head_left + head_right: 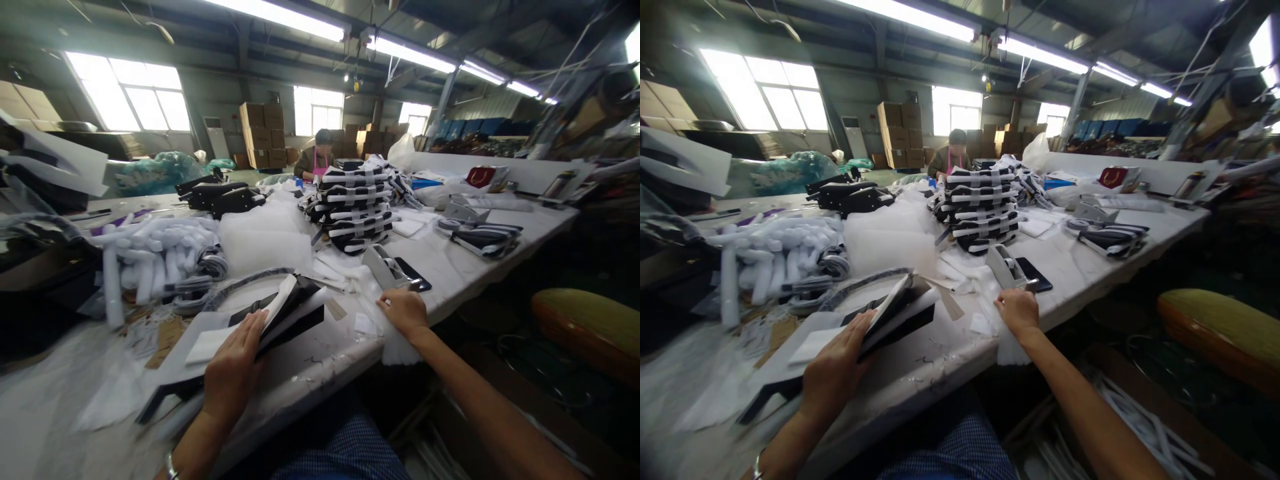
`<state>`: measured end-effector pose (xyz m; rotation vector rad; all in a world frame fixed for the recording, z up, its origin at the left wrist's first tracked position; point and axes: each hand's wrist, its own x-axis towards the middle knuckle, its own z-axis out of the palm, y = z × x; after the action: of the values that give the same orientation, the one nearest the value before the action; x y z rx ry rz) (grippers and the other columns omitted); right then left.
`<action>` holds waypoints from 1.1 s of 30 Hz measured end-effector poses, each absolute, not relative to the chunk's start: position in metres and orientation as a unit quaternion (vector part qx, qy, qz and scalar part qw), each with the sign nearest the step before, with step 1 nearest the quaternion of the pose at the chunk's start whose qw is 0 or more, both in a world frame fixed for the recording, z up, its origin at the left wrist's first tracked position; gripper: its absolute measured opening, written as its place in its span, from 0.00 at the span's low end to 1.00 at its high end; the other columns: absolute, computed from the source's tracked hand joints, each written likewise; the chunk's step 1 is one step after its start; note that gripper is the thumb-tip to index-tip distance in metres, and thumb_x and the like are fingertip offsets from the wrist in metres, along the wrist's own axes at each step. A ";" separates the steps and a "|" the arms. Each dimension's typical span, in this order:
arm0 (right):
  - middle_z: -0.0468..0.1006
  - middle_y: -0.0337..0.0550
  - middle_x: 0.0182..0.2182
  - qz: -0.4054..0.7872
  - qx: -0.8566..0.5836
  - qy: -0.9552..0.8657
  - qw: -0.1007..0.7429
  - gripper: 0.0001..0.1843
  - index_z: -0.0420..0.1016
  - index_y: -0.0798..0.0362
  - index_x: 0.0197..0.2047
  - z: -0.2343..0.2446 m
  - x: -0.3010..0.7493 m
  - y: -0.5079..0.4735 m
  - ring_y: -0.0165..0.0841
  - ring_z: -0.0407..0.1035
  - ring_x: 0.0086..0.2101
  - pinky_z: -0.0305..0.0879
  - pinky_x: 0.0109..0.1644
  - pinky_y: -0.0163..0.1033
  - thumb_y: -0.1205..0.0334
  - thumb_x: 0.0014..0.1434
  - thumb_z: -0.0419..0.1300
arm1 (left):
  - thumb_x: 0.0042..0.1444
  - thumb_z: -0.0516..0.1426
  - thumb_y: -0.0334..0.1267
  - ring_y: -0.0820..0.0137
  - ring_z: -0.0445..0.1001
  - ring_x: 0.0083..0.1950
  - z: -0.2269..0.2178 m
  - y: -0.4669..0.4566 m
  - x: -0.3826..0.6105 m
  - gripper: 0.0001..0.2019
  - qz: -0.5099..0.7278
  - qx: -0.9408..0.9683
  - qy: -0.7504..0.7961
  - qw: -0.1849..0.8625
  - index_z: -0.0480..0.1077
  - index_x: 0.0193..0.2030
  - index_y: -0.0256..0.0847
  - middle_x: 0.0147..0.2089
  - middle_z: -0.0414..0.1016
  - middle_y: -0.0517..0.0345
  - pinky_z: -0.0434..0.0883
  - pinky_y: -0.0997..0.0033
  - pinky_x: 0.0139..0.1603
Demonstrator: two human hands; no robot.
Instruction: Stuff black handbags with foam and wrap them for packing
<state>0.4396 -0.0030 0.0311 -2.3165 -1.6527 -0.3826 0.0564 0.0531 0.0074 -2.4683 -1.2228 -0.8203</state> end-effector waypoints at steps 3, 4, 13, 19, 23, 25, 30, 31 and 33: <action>0.83 0.48 0.40 -0.133 -0.769 -0.606 0.152 0.06 0.79 0.52 0.31 0.046 0.426 -0.002 0.43 0.75 0.45 0.63 0.53 0.47 0.61 0.60 0.64 | 0.57 0.57 0.29 0.56 0.73 0.62 0.018 0.055 0.056 0.33 -0.283 -0.843 -0.443 0.113 0.57 0.70 0.39 0.66 0.69 0.47 0.73 0.62 0.58; 0.82 0.47 0.45 -0.127 -0.754 -0.625 0.159 0.06 0.78 0.51 0.31 0.048 0.417 -0.003 0.42 0.74 0.48 0.63 0.56 0.46 0.60 0.60 0.64 | 0.57 0.57 0.30 0.57 0.74 0.61 0.022 0.055 0.055 0.33 -0.282 -0.838 -0.455 0.104 0.57 0.70 0.40 0.66 0.69 0.48 0.73 0.63 0.58; 0.76 0.49 0.57 0.188 -0.593 -0.745 0.242 0.04 0.72 0.51 0.30 0.012 0.303 -0.027 0.39 0.72 0.55 0.66 0.58 0.41 0.68 0.56 0.62 | 0.60 0.62 0.44 0.57 0.80 0.52 0.049 0.066 0.051 0.33 -0.277 -0.785 -0.550 0.074 0.58 0.70 0.44 0.57 0.77 0.48 0.75 0.67 0.46; 0.80 0.47 0.50 0.178 -0.594 -0.722 0.306 0.07 0.76 0.50 0.37 0.006 0.291 -0.026 0.39 0.74 0.51 0.69 0.56 0.44 0.58 0.65 0.59 | 0.59 0.63 0.42 0.56 0.79 0.53 0.046 0.070 0.046 0.33 -0.301 -0.788 -0.534 0.059 0.59 0.70 0.43 0.58 0.77 0.48 0.74 0.66 0.50; 0.75 0.55 0.57 0.050 -0.638 -0.706 0.304 0.16 0.74 0.54 0.56 -0.009 0.301 0.000 0.44 0.68 0.59 0.63 0.63 0.51 0.61 0.66 0.58 | 0.58 0.63 0.39 0.56 0.78 0.54 0.043 0.072 0.045 0.34 -0.318 -0.789 -0.524 0.046 0.59 0.70 0.44 0.59 0.76 0.49 0.73 0.65 0.52; 0.69 0.62 0.62 0.030 -0.664 -0.711 0.232 0.26 0.69 0.59 0.62 -0.020 0.304 0.013 0.51 0.60 0.64 0.55 0.67 0.58 0.58 0.64 0.61 | 0.58 0.64 0.39 0.56 0.78 0.55 0.042 0.072 0.045 0.34 -0.322 -0.789 -0.522 0.042 0.58 0.70 0.44 0.59 0.76 0.49 0.73 0.65 0.53; 0.66 0.58 0.65 0.054 -0.618 -0.770 0.145 0.22 0.69 0.58 0.63 -0.026 0.295 0.039 0.50 0.54 0.67 0.37 0.71 0.63 0.59 0.69 0.52 | 0.57 0.64 0.39 0.57 0.79 0.53 0.044 0.073 0.045 0.34 -0.316 -0.787 -0.529 0.039 0.59 0.69 0.45 0.59 0.76 0.51 0.74 0.66 0.50; 0.68 0.55 0.64 0.066 -0.594 -0.788 0.145 0.21 0.70 0.56 0.62 -0.024 0.290 0.043 0.47 0.55 0.67 0.36 0.72 0.61 0.62 0.70 0.52 | 0.57 0.65 0.39 0.57 0.79 0.52 0.045 0.073 0.045 0.34 -0.316 -0.787 -0.528 0.040 0.59 0.69 0.45 0.59 0.77 0.51 0.74 0.67 0.50; 0.69 0.50 0.64 0.091 -0.556 -0.814 0.142 0.20 0.71 0.52 0.62 -0.020 0.276 0.053 0.43 0.58 0.65 0.38 0.73 0.56 0.62 0.69 0.53 | 0.56 0.65 0.39 0.57 0.79 0.53 0.046 0.074 0.046 0.35 -0.320 -0.790 -0.521 0.042 0.59 0.69 0.45 0.59 0.76 0.51 0.74 0.67 0.51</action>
<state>0.2765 0.0531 -0.0204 -1.6037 -2.3482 0.2635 0.0457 0.0740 0.0457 -2.4169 -1.5953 -0.9795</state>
